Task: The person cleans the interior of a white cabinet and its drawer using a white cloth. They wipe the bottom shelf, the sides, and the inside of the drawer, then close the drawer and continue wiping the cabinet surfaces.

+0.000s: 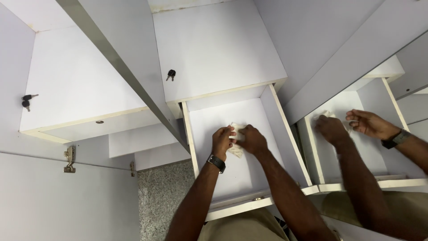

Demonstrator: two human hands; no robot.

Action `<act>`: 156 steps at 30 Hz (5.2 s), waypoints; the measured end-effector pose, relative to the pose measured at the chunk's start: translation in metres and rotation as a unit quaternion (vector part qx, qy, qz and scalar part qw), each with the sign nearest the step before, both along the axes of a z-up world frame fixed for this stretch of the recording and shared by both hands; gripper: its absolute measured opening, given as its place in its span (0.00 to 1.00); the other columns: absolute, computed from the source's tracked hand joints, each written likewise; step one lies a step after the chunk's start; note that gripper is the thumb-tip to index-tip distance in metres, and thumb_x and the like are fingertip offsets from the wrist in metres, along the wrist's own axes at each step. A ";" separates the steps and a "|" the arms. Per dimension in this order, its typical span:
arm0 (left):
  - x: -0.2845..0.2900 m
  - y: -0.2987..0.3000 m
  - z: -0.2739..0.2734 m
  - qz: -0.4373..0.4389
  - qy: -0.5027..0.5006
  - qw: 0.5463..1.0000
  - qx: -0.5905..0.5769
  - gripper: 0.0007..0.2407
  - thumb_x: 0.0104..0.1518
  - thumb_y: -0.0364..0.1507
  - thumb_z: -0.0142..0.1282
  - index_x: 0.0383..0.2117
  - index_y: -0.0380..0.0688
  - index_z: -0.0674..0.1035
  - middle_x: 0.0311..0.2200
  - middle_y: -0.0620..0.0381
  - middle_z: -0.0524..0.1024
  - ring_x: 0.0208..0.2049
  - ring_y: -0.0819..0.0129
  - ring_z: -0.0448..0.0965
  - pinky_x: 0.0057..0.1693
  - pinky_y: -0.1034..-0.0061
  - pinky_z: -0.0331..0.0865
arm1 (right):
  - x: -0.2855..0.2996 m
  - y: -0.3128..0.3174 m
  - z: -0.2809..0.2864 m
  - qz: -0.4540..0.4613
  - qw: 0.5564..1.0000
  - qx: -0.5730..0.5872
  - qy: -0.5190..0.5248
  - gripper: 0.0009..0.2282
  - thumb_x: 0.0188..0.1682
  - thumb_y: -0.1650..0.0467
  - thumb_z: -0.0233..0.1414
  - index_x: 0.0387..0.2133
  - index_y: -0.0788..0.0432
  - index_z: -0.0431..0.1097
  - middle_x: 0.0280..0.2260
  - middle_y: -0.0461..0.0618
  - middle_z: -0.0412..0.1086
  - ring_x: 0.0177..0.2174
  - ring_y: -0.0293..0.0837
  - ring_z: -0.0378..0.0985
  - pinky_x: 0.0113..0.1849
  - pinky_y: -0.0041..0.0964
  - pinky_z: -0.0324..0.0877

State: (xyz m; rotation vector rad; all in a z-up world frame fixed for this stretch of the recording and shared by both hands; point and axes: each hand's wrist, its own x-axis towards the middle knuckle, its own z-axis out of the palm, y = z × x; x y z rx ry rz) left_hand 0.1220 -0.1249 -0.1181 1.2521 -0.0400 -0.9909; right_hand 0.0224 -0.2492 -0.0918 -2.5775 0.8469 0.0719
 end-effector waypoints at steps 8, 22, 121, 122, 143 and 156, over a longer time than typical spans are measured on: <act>-0.018 0.005 0.006 -0.060 -0.483 0.854 0.184 0.06 0.61 0.29 0.56 0.34 0.41 0.84 0.35 0.51 0.82 0.36 0.57 0.82 0.43 0.62 0.75 | 0.002 0.008 0.014 0.103 0.994 -0.041 -0.022 0.28 0.37 0.61 0.68 0.52 0.57 0.72 0.54 0.52 0.69 0.50 0.53 0.72 0.49 0.47 0.70; -0.023 0.008 -0.012 -0.254 -0.631 0.674 0.286 0.10 0.54 0.30 0.62 0.39 0.41 0.81 0.43 0.47 0.74 0.44 0.51 0.76 0.44 0.59 0.76 | 0.003 -0.001 0.000 0.060 0.995 0.002 -0.075 0.30 0.42 0.66 0.64 0.60 0.62 0.64 0.48 0.57 0.70 0.46 0.57 0.72 0.47 0.49 0.72; -0.025 -0.041 0.000 -0.307 -0.678 0.626 0.234 0.19 0.56 0.36 0.59 0.52 0.41 0.78 0.57 0.50 0.73 0.52 0.49 0.72 0.52 0.54 0.68 | -0.012 -0.043 0.004 0.058 0.988 0.045 0.137 0.26 0.49 0.69 0.53 0.63 0.57 0.59 0.63 0.52 0.60 0.52 0.54 0.73 0.51 0.48 0.71; -0.025 -0.036 0.005 -0.287 -0.691 0.619 0.239 0.22 0.53 0.37 0.60 0.51 0.38 0.78 0.54 0.49 0.74 0.50 0.49 0.72 0.50 0.53 0.68 | -0.012 -0.047 -0.007 0.079 0.989 0.058 0.110 0.20 0.47 0.72 0.53 0.55 0.56 0.68 0.66 0.47 0.59 0.53 0.51 0.75 0.52 0.46 0.71; -0.063 0.060 0.041 -0.571 -0.485 0.507 0.426 0.17 0.65 0.42 0.50 0.47 0.44 0.82 0.44 0.48 0.80 0.51 0.45 0.74 0.50 0.46 0.71 | 0.007 0.038 0.021 0.314 0.873 0.231 0.293 0.11 0.47 0.76 0.56 0.42 0.59 0.80 0.36 0.56 0.79 0.37 0.50 0.80 0.43 0.46 0.74; -0.028 0.034 -0.019 -0.305 -0.640 0.572 0.413 0.10 0.56 0.28 0.60 0.42 0.38 0.79 0.44 0.43 0.74 0.38 0.54 0.81 0.40 0.62 0.77 | 0.007 0.012 0.012 0.078 0.976 0.142 0.146 0.11 0.48 0.60 0.59 0.38 0.52 0.78 0.35 0.45 0.80 0.35 0.42 0.81 0.39 0.41 0.75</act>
